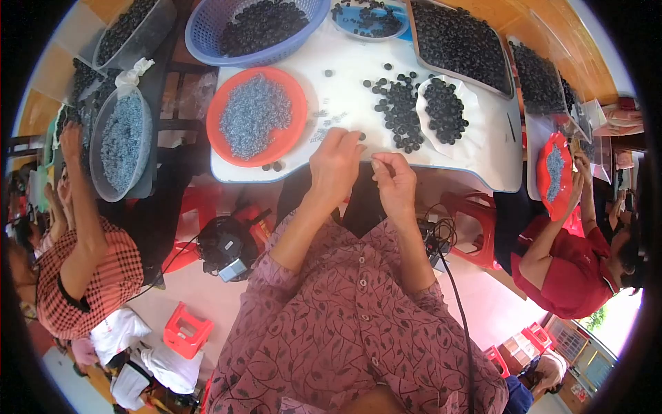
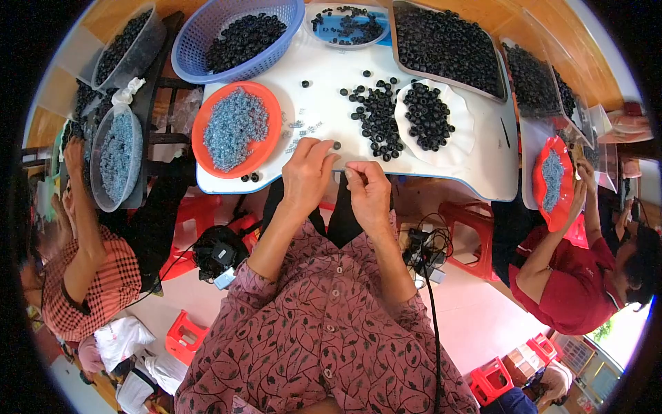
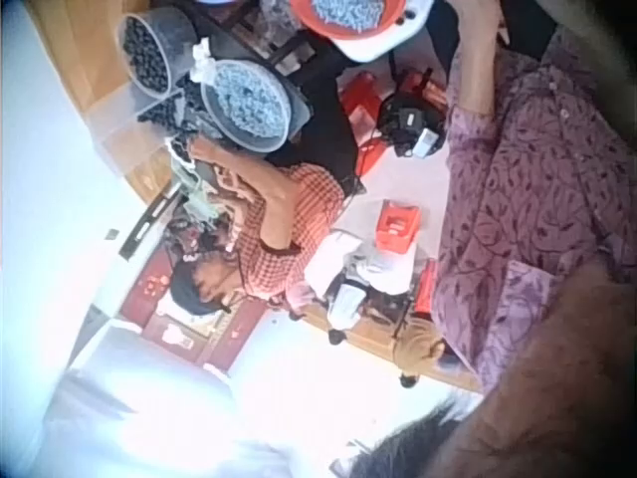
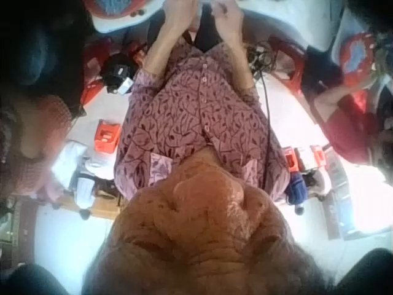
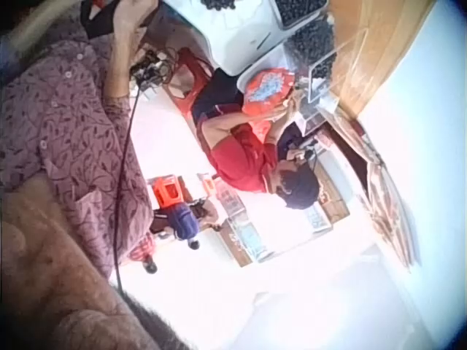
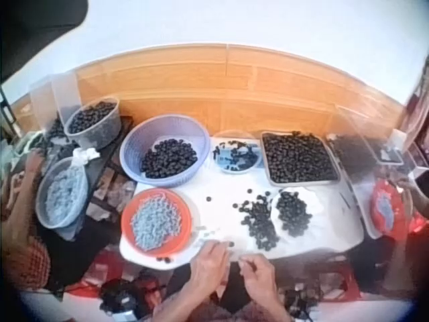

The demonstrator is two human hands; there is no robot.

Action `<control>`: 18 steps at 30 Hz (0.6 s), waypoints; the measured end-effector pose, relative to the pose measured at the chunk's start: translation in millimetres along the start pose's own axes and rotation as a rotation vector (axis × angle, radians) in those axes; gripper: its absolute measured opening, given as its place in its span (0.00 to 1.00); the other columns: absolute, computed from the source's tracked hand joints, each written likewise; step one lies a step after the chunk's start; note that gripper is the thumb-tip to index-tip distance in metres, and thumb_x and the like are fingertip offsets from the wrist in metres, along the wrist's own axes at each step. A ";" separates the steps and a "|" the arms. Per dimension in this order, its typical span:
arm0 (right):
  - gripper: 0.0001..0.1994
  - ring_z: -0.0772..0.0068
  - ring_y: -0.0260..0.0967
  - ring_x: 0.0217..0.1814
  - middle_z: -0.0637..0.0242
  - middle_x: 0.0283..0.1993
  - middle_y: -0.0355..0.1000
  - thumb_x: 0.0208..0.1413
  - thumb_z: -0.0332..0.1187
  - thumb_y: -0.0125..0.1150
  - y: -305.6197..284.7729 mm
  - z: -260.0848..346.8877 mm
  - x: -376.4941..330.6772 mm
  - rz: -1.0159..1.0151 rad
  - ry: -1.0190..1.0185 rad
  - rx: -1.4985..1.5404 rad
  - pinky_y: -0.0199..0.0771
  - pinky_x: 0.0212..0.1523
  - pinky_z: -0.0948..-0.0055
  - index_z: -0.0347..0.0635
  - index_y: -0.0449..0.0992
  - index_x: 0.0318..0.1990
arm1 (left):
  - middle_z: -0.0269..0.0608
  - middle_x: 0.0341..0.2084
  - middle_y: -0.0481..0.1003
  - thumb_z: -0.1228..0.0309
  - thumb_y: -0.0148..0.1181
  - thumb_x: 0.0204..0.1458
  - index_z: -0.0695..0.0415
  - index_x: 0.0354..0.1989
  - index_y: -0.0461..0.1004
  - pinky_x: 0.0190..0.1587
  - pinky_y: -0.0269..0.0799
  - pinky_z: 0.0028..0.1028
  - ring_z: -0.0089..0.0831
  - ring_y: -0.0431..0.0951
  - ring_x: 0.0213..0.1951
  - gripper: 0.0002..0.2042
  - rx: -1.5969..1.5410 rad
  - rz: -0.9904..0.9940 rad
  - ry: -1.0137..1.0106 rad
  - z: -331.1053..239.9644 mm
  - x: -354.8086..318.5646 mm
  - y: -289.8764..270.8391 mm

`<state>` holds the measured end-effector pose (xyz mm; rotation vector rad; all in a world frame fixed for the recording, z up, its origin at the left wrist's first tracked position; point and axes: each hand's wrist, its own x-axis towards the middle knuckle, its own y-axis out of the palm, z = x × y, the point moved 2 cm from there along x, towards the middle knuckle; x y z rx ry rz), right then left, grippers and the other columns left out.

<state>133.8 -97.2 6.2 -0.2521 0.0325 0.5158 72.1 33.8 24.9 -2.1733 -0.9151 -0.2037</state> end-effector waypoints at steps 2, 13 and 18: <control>0.06 0.86 0.64 0.28 0.74 0.30 0.71 0.58 0.26 0.59 -1.0 -1.2 -0.1 -0.004 0.021 0.029 0.65 0.29 0.83 0.38 0.77 0.42 | 0.44 0.31 0.71 0.75 0.63 0.46 0.58 0.39 0.75 0.31 0.72 0.37 0.43 0.76 0.32 0.11 0.008 0.008 0.019 0.3 6.7 2.9; 0.07 0.86 0.64 0.29 0.74 0.32 0.72 0.59 0.26 0.59 -5.4 -3.0 0.0 -0.002 0.049 0.105 0.65 0.30 0.84 0.37 0.76 0.44 | 0.46 0.28 0.70 0.76 0.63 0.43 0.60 0.31 0.75 0.33 0.72 0.38 0.46 0.74 0.33 0.07 0.081 0.062 0.123 4.5 14.9 11.3; 0.08 0.86 0.64 0.29 0.74 0.32 0.72 0.59 0.27 0.59 -5.6 -3.4 0.7 -0.013 0.052 0.123 0.64 0.29 0.85 0.37 0.75 0.45 | 0.41 0.33 0.75 0.79 0.61 0.49 0.61 0.41 0.76 0.37 0.75 0.28 0.34 0.78 0.34 0.10 -0.629 0.134 -0.276 7.5 2.6 1.3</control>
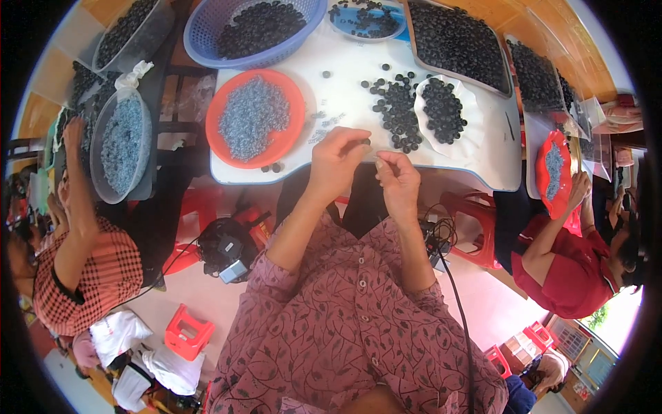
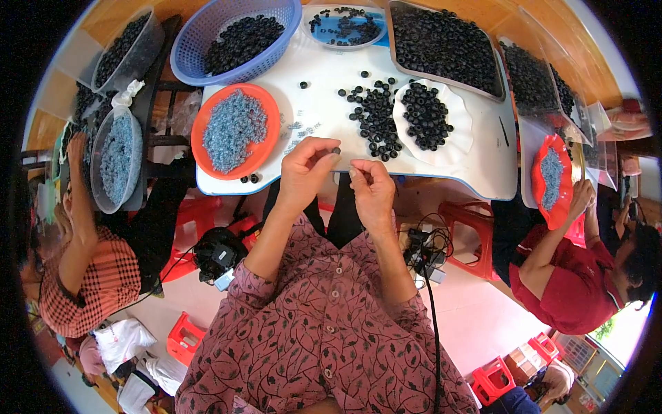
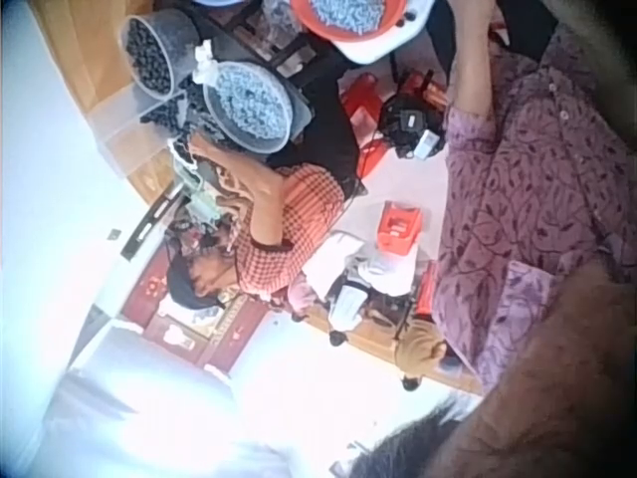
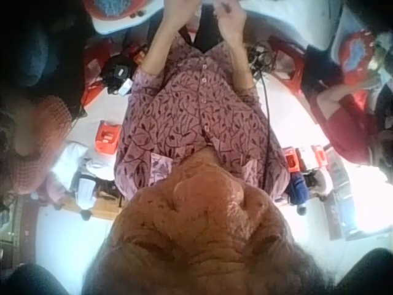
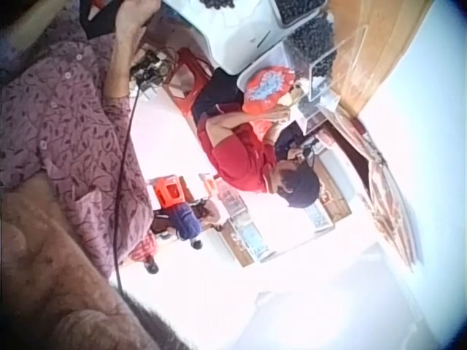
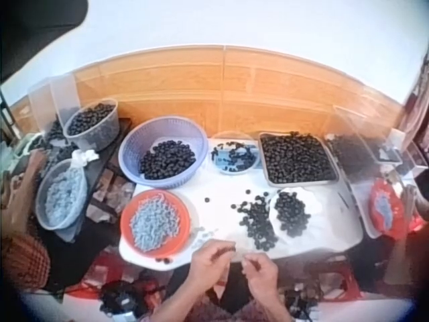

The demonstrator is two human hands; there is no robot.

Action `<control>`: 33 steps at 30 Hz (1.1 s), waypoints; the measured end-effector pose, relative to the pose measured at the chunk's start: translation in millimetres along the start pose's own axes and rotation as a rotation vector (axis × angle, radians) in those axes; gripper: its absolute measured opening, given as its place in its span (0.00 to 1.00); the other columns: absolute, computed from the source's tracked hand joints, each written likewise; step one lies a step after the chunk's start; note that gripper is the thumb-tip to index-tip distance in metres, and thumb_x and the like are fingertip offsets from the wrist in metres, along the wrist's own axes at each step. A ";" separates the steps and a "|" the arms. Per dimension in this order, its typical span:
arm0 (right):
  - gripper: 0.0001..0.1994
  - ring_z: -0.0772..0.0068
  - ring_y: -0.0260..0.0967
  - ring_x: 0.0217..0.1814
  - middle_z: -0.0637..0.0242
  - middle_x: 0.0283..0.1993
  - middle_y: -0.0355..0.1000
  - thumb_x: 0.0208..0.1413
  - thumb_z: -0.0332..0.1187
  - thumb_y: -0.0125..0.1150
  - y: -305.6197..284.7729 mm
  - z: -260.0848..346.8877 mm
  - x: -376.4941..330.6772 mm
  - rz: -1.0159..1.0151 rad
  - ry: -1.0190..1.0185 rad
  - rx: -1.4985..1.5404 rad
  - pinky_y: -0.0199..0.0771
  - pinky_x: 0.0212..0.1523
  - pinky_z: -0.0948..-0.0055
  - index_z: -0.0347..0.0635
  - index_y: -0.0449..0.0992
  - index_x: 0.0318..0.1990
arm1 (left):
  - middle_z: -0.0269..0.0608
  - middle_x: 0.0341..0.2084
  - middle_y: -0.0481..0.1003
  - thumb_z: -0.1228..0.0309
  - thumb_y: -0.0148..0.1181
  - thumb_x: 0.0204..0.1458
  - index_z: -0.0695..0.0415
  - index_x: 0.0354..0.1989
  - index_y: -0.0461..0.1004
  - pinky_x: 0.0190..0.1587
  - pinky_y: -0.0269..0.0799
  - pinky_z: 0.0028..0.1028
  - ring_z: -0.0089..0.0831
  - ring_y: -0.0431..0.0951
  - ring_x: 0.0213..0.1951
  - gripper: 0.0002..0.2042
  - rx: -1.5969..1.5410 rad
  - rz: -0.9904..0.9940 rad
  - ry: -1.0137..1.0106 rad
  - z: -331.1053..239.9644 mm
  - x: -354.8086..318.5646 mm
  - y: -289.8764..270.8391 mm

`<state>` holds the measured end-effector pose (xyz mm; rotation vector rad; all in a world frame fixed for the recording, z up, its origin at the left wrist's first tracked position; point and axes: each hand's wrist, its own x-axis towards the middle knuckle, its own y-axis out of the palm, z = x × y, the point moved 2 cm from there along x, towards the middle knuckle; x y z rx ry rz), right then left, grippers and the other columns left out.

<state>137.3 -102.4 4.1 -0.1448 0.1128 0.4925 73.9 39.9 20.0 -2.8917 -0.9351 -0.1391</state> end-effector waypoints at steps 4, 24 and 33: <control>0.08 0.87 0.64 0.29 0.74 0.32 0.72 0.59 0.27 0.59 0.9 5.2 -1.4 -0.018 0.002 0.035 0.64 0.29 0.85 0.36 0.76 0.45 | 0.39 0.39 0.76 0.79 0.57 0.56 0.63 0.51 0.75 0.41 0.76 0.22 0.23 0.78 0.36 0.13 -0.589 0.054 -0.263 -2.0 -10.1 -0.7; 0.06 0.88 0.62 0.29 0.74 0.31 0.71 0.62 0.27 0.56 5.3 30.5 -10.0 0.107 -0.032 0.201 0.63 0.29 0.85 0.35 0.75 0.42 | 0.48 0.40 0.77 0.78 0.50 0.61 0.67 0.53 0.70 0.39 0.79 0.26 0.29 0.80 0.36 0.14 -1.026 0.075 -0.411 12.3 -33.5 0.3; 0.05 0.88 0.63 0.29 0.73 0.34 0.73 0.61 0.27 0.57 6.4 31.7 -10.9 0.122 -0.054 0.199 0.64 0.30 0.86 0.36 0.75 0.42 | 0.51 0.40 0.77 0.78 0.51 0.60 0.69 0.52 0.71 0.39 0.80 0.27 0.31 0.80 0.36 0.13 -1.206 0.056 -0.474 12.3 -38.5 -0.4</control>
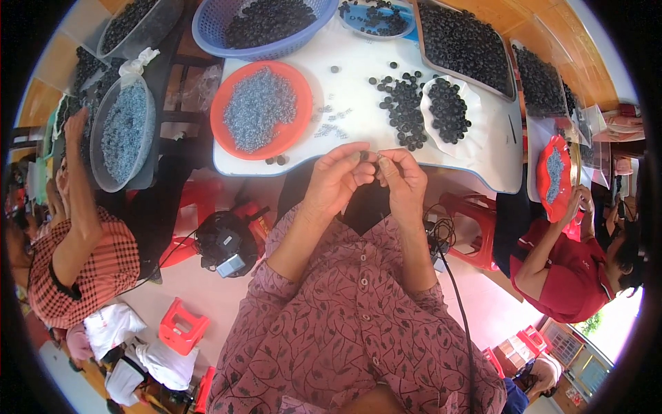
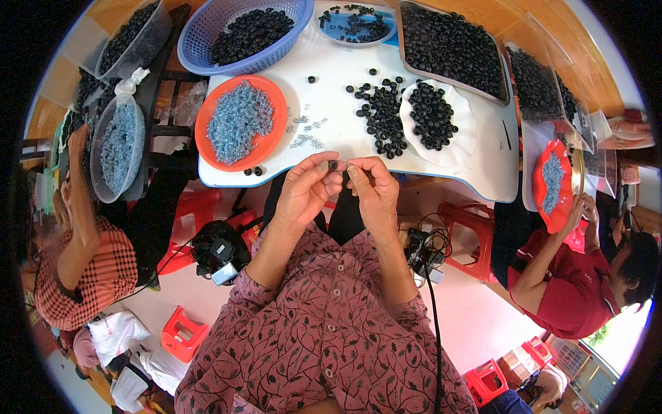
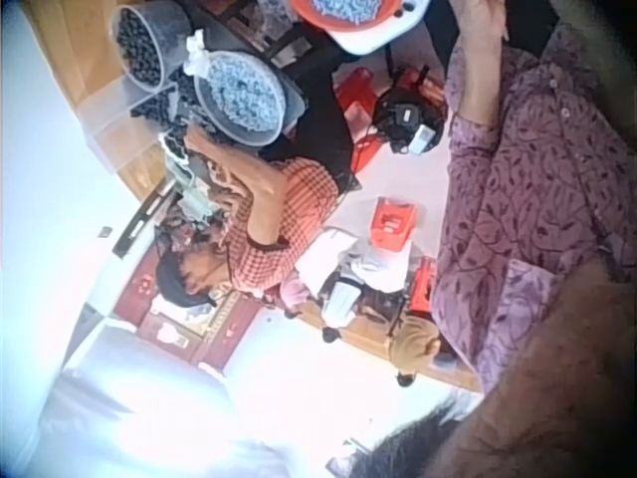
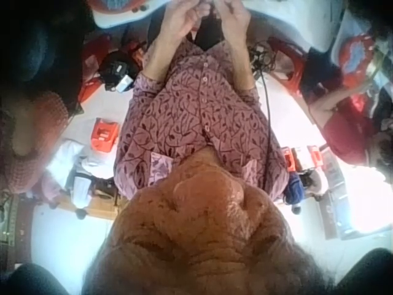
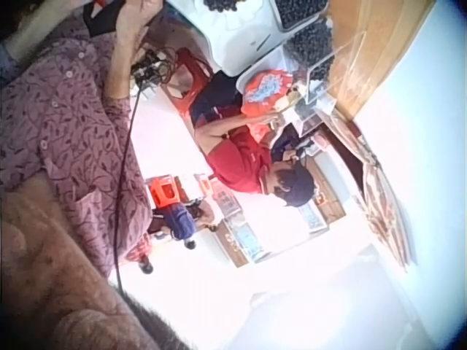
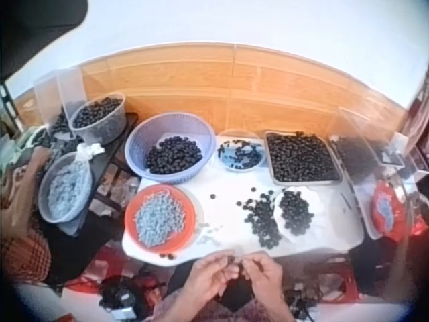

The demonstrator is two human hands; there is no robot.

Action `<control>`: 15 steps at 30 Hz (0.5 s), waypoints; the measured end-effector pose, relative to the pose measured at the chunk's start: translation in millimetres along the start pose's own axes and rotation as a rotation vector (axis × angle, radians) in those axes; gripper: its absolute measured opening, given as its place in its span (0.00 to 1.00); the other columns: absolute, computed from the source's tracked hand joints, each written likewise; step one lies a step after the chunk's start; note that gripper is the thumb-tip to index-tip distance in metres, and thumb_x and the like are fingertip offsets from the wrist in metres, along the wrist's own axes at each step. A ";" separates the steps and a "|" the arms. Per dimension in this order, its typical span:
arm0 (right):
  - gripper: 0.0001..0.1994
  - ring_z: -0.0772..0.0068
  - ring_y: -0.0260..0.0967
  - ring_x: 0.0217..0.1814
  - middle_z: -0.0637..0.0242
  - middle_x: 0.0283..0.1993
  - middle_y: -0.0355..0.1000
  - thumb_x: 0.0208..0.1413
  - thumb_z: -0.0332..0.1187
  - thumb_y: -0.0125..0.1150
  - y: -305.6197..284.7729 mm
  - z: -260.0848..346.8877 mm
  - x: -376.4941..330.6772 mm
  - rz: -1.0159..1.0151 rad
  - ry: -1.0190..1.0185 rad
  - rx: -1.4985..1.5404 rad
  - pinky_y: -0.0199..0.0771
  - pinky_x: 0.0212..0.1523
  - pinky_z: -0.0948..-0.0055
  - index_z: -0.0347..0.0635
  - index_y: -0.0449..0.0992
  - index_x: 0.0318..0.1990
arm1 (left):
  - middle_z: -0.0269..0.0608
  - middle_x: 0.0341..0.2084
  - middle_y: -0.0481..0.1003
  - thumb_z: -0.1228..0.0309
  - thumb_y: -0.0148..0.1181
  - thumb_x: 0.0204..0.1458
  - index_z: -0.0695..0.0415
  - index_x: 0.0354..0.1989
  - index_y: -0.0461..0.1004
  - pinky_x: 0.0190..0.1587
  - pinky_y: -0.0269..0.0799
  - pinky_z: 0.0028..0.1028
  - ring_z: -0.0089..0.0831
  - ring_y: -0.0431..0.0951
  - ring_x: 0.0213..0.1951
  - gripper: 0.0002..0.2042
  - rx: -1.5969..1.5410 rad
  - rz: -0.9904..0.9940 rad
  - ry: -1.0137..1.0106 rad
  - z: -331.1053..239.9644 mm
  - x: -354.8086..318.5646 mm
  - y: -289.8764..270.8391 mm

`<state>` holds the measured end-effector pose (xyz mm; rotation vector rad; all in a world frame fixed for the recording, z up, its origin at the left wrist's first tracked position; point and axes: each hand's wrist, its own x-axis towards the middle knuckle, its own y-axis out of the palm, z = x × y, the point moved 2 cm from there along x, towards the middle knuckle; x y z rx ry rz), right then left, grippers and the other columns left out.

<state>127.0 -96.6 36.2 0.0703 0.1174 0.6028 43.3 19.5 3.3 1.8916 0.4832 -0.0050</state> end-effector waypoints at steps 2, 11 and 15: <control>0.05 0.88 0.63 0.29 0.73 0.34 0.73 0.61 0.27 0.57 0.3 0.2 0.1 -0.002 0.004 0.008 0.64 0.30 0.86 0.35 0.75 0.42 | 0.50 0.40 0.77 0.78 0.51 0.60 0.68 0.51 0.71 0.39 0.80 0.27 0.31 0.80 0.35 0.13 -0.006 -0.001 0.001 0.1 -0.9 1.0; 0.05 0.88 0.63 0.29 0.75 0.32 0.70 0.61 0.26 0.57 -0.7 -2.3 -0.8 0.003 0.033 0.019 0.63 0.30 0.86 0.35 0.76 0.40 | 0.38 0.35 0.78 0.77 0.58 0.57 0.64 0.45 0.76 0.39 0.77 0.21 0.21 0.78 0.33 0.09 0.571 -0.085 0.161 -1.1 -7.5 16.5; 0.04 0.89 0.63 0.29 0.74 0.31 0.71 0.61 0.26 0.57 0.6 -0.9 -1.8 0.051 0.061 -0.001 0.63 0.29 0.86 0.36 0.76 0.40 | 0.36 0.33 0.78 0.78 0.58 0.57 0.64 0.44 0.76 0.36 0.75 0.19 0.19 0.77 0.32 0.08 0.774 -0.093 0.306 -1.2 -8.6 19.3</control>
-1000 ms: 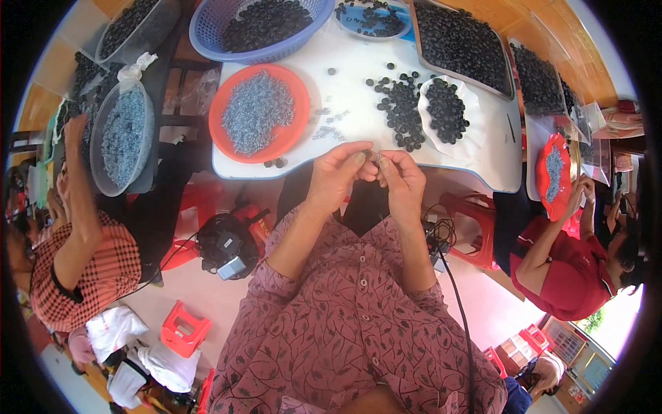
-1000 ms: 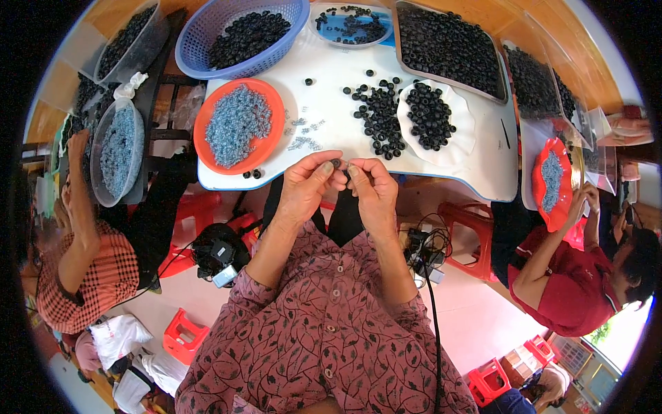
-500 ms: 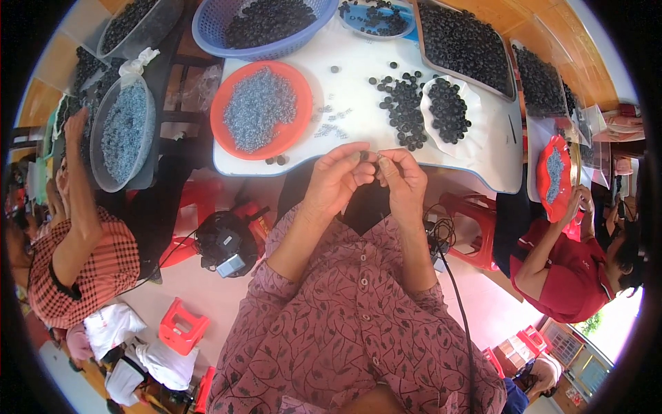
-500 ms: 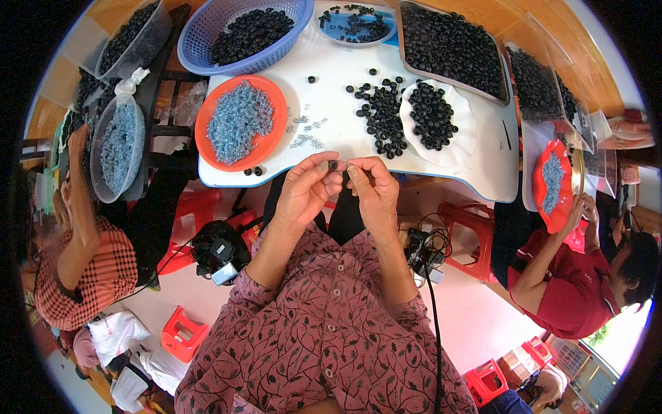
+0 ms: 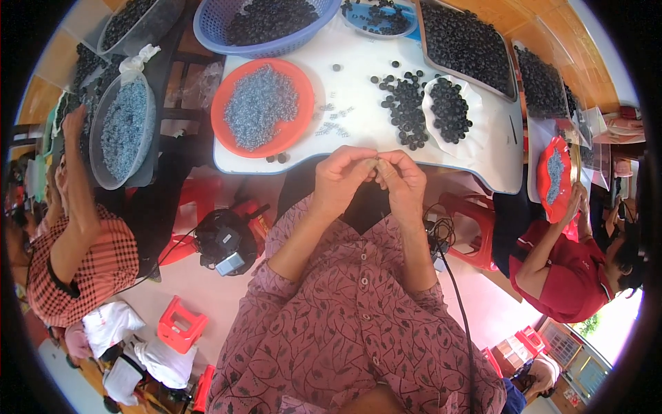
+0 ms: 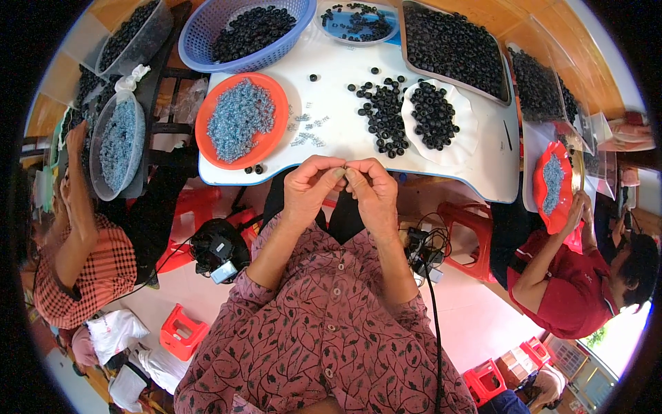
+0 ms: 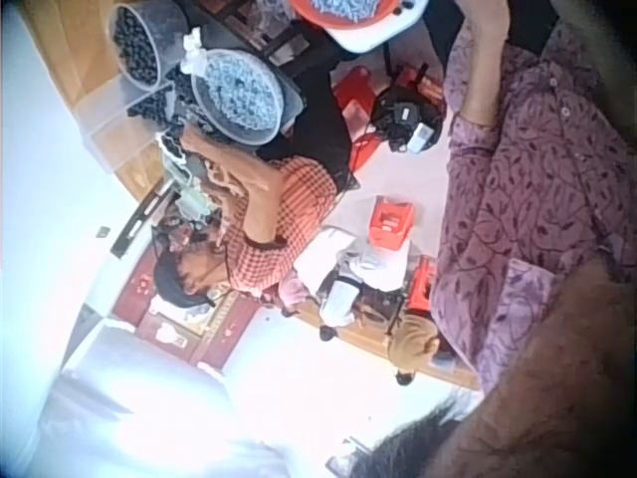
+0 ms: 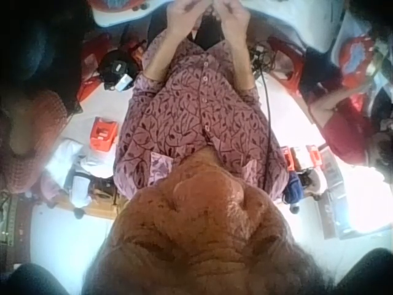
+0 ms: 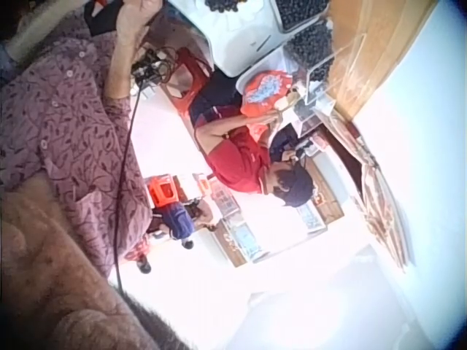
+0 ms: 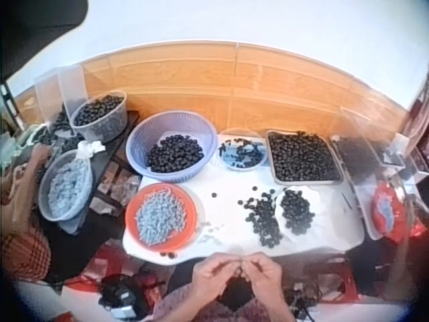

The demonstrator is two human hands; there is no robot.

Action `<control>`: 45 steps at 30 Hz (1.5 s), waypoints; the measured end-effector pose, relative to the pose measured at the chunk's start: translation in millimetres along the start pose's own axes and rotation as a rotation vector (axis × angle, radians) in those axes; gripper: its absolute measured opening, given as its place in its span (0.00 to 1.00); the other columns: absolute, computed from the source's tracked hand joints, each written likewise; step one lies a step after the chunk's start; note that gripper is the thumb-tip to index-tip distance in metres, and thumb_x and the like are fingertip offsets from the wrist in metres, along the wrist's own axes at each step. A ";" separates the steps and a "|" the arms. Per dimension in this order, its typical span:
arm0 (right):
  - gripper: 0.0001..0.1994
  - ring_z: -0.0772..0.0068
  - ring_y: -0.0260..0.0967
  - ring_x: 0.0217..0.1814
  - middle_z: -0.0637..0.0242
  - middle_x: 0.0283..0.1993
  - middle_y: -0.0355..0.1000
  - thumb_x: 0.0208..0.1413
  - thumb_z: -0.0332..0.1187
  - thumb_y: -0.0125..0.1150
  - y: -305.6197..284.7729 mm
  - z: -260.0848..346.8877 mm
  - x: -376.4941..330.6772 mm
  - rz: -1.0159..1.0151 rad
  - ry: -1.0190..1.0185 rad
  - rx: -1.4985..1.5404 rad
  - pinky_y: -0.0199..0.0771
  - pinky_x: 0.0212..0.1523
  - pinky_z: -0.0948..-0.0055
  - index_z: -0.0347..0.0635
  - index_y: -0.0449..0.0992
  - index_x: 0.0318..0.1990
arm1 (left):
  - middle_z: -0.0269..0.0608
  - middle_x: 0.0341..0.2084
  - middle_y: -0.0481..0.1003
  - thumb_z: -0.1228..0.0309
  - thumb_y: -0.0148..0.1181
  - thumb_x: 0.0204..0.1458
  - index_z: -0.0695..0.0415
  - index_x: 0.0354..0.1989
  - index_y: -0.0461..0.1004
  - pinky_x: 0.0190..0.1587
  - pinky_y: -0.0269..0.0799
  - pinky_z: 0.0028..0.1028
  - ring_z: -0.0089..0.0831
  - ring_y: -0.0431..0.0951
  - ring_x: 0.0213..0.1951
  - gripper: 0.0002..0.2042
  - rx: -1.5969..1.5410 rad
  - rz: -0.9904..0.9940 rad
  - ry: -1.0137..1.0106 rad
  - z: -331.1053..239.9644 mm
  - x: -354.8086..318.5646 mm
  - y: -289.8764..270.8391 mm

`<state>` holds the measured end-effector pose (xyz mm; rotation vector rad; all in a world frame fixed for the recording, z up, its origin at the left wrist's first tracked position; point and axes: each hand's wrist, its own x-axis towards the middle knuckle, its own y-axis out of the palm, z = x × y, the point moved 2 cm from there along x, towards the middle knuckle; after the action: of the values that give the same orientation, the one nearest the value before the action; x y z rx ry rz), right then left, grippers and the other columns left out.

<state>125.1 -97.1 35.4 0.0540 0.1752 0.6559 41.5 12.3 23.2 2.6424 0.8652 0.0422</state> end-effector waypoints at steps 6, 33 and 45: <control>0.03 0.87 0.64 0.30 0.73 0.31 0.72 0.61 0.26 0.57 4.9 0.9 -2.2 -0.008 -0.050 -0.086 0.66 0.30 0.85 0.37 0.75 0.39 | 0.40 0.33 0.78 0.77 0.58 0.57 0.65 0.43 0.76 0.34 0.76 0.21 0.22 0.78 0.31 0.08 -0.122 -0.013 -0.142 5.8 2.2 -7.5; 0.02 0.77 0.75 0.35 0.65 0.36 0.69 0.56 0.19 0.58 17.1 14.3 0.4 0.031 -0.309 -0.301 0.74 0.36 0.80 0.32 0.74 0.36 | 0.48 0.44 0.76 0.76 0.55 0.59 0.65 0.49 0.74 0.44 0.74 0.26 0.27 0.77 0.39 0.11 -0.658 -0.028 -0.243 18.8 -2.5 -14.2; 0.02 0.80 0.74 0.33 0.66 0.31 0.74 0.56 0.20 0.59 7.5 8.3 -0.1 0.094 -0.057 -0.171 0.74 0.35 0.80 0.33 0.73 0.35 | 0.35 0.33 0.79 0.74 0.57 0.58 0.59 0.45 0.77 0.26 0.68 0.15 0.17 0.75 0.31 0.09 -0.325 -0.034 -0.276 29.9 -9.8 -20.6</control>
<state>122.1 -91.2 44.4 -0.0839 0.0611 0.7596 26.0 12.3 -11.1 2.2633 0.7394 -0.1722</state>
